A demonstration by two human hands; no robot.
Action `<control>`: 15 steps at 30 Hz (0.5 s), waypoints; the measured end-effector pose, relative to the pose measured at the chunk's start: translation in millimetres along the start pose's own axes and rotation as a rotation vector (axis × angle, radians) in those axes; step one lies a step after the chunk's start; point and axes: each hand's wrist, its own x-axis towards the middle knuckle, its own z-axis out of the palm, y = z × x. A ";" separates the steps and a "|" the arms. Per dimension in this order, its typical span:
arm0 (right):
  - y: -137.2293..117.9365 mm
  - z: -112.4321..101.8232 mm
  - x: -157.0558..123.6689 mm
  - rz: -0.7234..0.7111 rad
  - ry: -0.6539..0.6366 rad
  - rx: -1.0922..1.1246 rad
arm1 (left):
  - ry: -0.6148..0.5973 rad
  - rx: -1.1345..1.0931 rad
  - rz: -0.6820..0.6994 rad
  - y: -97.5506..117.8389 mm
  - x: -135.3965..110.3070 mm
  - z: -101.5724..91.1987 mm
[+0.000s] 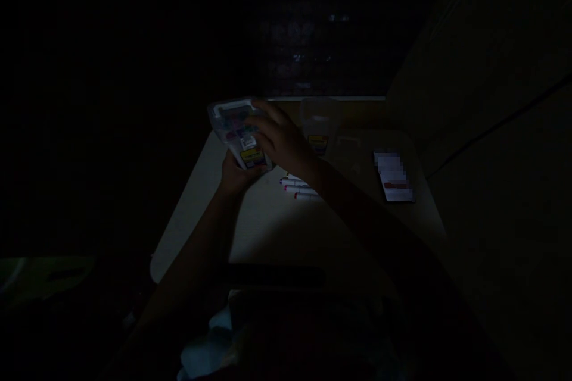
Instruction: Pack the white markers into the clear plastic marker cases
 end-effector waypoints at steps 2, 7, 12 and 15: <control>0.5 -3.7 2.7 0.010 0.003 -0.010 | 0.019 0.002 -0.006 0.7 -2.3 -0.9; -1.6 -11.5 9.7 0.041 -0.008 -0.016 | 0.027 -0.031 0.001 10.7 -9.2 -6.3; -4.1 -15.0 7.9 0.045 0.023 0.016 | -0.022 -0.054 -0.008 32.4 -15.1 -16.4; -4.4 -18.2 5.9 0.059 0.095 0.062 | -0.063 0.031 -0.002 41.5 -19.2 -19.9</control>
